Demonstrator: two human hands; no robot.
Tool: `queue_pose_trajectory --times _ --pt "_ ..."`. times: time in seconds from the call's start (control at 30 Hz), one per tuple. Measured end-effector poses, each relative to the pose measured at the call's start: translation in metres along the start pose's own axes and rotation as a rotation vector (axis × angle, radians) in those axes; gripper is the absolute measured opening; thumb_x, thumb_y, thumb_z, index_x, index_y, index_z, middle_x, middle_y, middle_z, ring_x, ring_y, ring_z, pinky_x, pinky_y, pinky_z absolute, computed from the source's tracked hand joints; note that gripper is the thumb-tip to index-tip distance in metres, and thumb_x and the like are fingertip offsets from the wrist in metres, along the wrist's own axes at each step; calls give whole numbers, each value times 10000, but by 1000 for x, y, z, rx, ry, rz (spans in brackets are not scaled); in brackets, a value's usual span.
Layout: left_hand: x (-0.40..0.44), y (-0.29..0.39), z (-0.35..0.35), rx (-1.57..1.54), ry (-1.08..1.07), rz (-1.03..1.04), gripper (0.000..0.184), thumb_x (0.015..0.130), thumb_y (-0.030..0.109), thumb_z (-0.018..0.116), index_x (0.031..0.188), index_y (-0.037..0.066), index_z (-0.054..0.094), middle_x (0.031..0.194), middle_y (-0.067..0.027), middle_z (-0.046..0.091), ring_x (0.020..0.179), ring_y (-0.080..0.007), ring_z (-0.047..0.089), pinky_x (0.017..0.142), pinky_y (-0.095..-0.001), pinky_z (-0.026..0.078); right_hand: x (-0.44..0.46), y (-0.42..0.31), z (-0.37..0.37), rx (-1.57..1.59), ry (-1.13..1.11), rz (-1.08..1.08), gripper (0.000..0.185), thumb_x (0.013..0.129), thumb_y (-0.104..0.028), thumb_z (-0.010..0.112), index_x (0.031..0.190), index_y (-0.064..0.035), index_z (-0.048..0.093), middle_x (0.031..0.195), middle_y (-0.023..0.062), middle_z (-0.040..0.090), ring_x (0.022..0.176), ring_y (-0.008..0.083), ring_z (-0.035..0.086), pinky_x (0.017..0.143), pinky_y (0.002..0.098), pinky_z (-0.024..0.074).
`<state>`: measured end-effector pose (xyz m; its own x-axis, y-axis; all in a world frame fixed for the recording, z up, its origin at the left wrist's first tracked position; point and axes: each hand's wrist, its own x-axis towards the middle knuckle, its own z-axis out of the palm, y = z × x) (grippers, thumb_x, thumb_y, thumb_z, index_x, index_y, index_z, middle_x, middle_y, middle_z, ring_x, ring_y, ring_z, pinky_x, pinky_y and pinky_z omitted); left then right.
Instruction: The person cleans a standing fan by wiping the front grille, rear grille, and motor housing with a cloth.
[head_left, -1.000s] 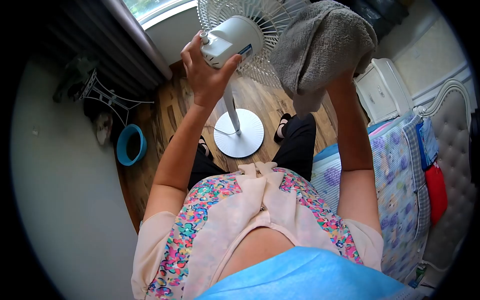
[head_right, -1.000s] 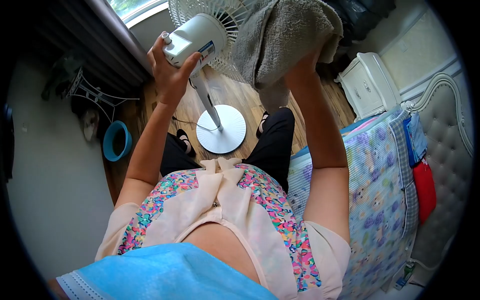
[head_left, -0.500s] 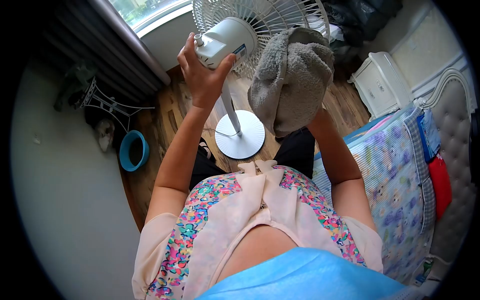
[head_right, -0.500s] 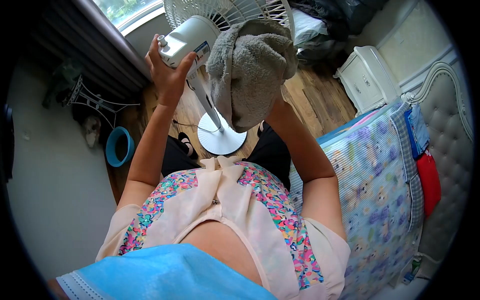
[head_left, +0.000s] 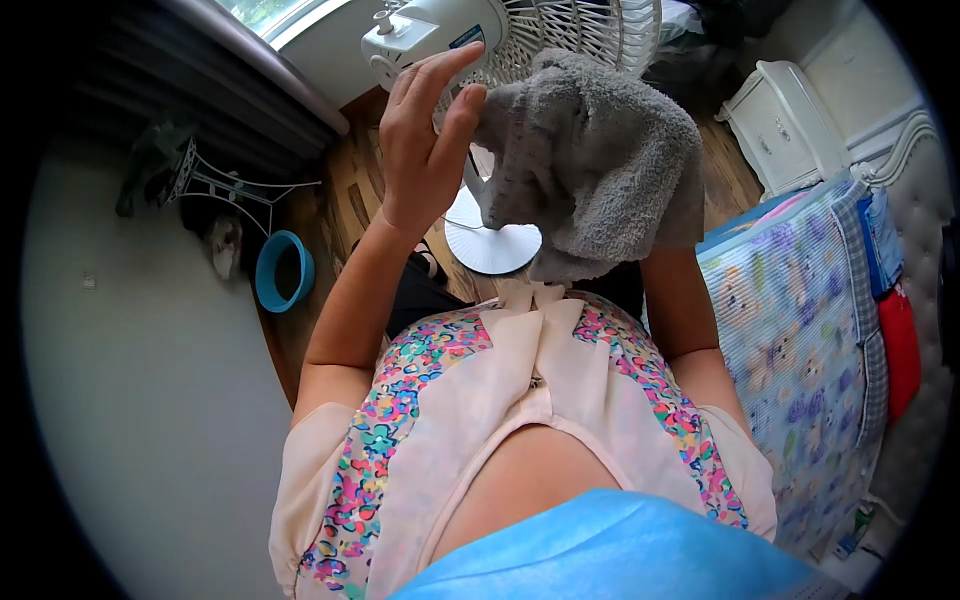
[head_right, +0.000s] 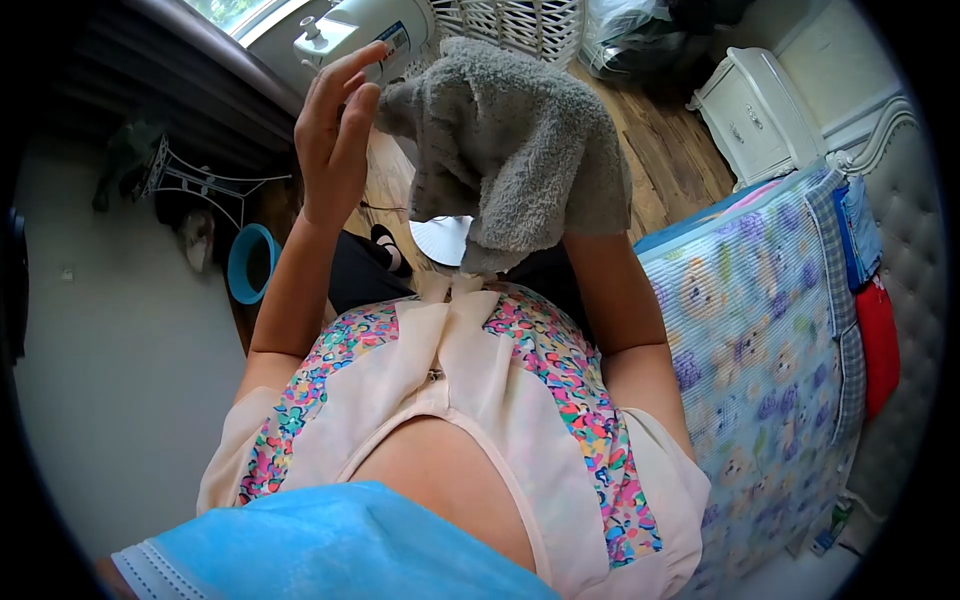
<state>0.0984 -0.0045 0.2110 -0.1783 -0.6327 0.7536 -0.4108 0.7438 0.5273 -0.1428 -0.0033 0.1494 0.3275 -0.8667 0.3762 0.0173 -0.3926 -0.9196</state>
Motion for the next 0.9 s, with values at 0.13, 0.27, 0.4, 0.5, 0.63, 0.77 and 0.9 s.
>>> queue_pose_trajectory --times 0.13,0.27,0.4,0.5,0.63,0.77,0.9 --pt "-11 -8 18 -609 -148 -452 447 1051 356 487 1260 -12 633 1176 -127 673 1105 -184 617 963 -290 473 -14 4 2 -381 74 21 643 931 -245 722 1461 -45 419 1428 120 484 1314 237 479 1137 346 394" --pt "-12 -14 12 -602 -313 -865 490 1047 389 495 1257 -32 631 1170 -138 670 1095 -177 627 977 -277 478 -26 37 -15 -934 141 84 667 953 -396 656 1506 -132 391 1465 134 453 1350 247 446 1168 357 325" --pt "-18 -13 22 -740 -300 -1128 488 1007 403 575 1268 -5 638 1139 -94 685 1060 -134 631 930 -254 503 -32 38 -9 -950 122 -54 623 958 -320 669 1466 -67 414 1433 137 473 1316 247 465 1145 363 363" --pt "-16 -24 23 -904 -406 -1073 466 976 340 640 1291 -3 619 1142 -65 686 1067 -119 628 920 -262 510 -34 31 0 -90 182 56 564 959 -293 669 1428 -59 462 1401 131 508 1272 234 504 1113 353 401" --pt "-14 -25 22 -803 -534 -795 417 956 219 658 1324 31 600 1222 -58 652 1134 -130 604 987 -295 489 -34 23 10 96 92 72 517 967 -278 659 1400 -51 492 1382 122 531 1241 227 527 1092 346 422" --pt "-12 -30 21 -746 -523 -565 276 955 137 587 1213 52 640 1146 -50 680 1070 -125 611 991 -295 456 -29 24 4 80 0 159 472 974 -263 650 1372 -44 521 1362 114 553 1210 219 551 1072 338 442" --pt "-2 -31 8 -831 -388 -479 177 922 114 539 1059 45 629 977 -11 635 921 -79 586 828 -242 462 -39 29 -3 66 93 163 423 979 -244 642 1338 -39 554 1328 104 584 1174 208 576 1052 333 461"
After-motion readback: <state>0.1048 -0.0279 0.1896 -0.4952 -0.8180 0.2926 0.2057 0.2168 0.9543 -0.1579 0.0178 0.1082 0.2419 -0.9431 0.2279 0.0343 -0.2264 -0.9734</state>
